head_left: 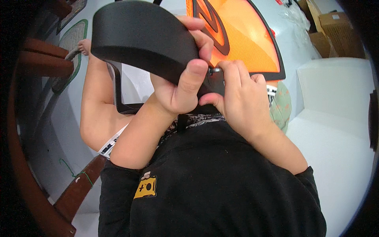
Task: The person assembles an office chair by attaching the backrest to the seat using an Allen key. They tighten multiple screws on both sides of the backrest and then flip the chair to inspect the underside.
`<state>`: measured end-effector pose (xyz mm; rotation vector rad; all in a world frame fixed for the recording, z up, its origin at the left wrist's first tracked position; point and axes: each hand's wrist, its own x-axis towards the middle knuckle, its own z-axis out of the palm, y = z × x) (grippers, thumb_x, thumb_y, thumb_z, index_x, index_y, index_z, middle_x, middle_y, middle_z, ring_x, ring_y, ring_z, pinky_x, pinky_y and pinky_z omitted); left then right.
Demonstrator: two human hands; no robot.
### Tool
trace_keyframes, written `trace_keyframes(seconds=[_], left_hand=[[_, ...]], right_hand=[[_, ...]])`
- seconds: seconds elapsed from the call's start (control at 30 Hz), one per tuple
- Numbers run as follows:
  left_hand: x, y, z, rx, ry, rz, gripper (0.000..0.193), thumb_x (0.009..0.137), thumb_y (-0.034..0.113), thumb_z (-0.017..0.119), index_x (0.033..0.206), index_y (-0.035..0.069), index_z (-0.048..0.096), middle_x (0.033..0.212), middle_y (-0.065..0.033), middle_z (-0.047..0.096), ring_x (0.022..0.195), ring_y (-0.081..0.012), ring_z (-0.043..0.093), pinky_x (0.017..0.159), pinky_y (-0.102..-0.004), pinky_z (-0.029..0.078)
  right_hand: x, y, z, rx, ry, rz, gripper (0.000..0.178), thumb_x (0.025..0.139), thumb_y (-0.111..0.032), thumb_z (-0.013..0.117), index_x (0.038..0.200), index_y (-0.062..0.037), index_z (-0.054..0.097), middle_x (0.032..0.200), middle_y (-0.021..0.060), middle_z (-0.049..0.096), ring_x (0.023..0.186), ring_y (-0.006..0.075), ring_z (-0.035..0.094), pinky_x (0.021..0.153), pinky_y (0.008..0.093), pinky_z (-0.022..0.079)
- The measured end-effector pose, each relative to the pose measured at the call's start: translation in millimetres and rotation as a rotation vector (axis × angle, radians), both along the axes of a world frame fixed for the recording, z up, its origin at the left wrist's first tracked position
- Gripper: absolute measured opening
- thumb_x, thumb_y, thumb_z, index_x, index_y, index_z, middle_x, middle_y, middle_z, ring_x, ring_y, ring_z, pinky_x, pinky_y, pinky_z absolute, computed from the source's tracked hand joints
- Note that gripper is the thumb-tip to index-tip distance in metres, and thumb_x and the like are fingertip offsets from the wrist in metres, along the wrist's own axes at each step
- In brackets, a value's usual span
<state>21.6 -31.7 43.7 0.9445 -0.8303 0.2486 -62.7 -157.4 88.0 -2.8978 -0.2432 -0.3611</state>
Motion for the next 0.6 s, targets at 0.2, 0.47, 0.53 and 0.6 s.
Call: trace_keyframes(seconds=[0.2, 0.47, 0.53, 0.6], left_hand=[[-8, 0, -4, -0.055, 0.066, -0.075, 0.055, 0.089, 0.027, 0.059, 0.127, -0.004, 0.035, 0.092, -0.0062, 0.053, 0.080, -0.0107, 0.048, 0.073, -0.0230, 0.039], [0, 5, 0, -0.007, 0.014, -0.099, 0.062, 0.088, 0.029, 0.061, 0.131, -0.004, 0.031, 0.093, -0.0103, 0.055, 0.087, -0.0153, 0.052, 0.085, -0.0311, 0.039], [0, 4, -2, -0.030, -0.011, -0.147, 0.061, 0.087, 0.027, 0.061, 0.131, -0.004, 0.032, 0.094, -0.0118, 0.056, 0.089, -0.0173, 0.053, 0.090, -0.0356, 0.038], [1, 4, -2, 0.003, -0.038, -0.127, 0.059, 0.087, 0.027, 0.061, 0.130, -0.003, 0.034, 0.094, -0.0125, 0.058, 0.091, -0.0193, 0.054, 0.093, -0.0380, 0.037]], right_hand=[[-19, 10, -3, 0.106, 0.089, -0.098, 0.048, 0.074, -0.042, 0.069, 0.100, -0.0056, 0.053, 0.089, 0.0083, 0.060, 0.079, 0.0280, 0.060, 0.066, 0.0390, 0.043], [12, -42, 37, 0.140, 0.392, 0.371, 0.041, 0.081, -0.009, 0.059, 0.122, -0.0080, 0.054, 0.091, 0.0056, 0.065, 0.086, 0.0272, 0.063, 0.075, 0.0375, 0.047], [43, -64, 44, 0.069, 0.496, 0.592, 0.039, 0.078, -0.010, 0.059, 0.117, -0.0084, 0.058, 0.084, 0.0047, 0.066, 0.078, 0.0258, 0.064, 0.071, 0.0377, 0.049], [69, -70, 44, 0.073, 0.407, 0.812, 0.025, 0.074, -0.014, 0.060, 0.098, -0.0138, 0.065, 0.078, 0.0009, 0.066, 0.076, 0.0192, 0.065, 0.069, 0.0352, 0.048]])
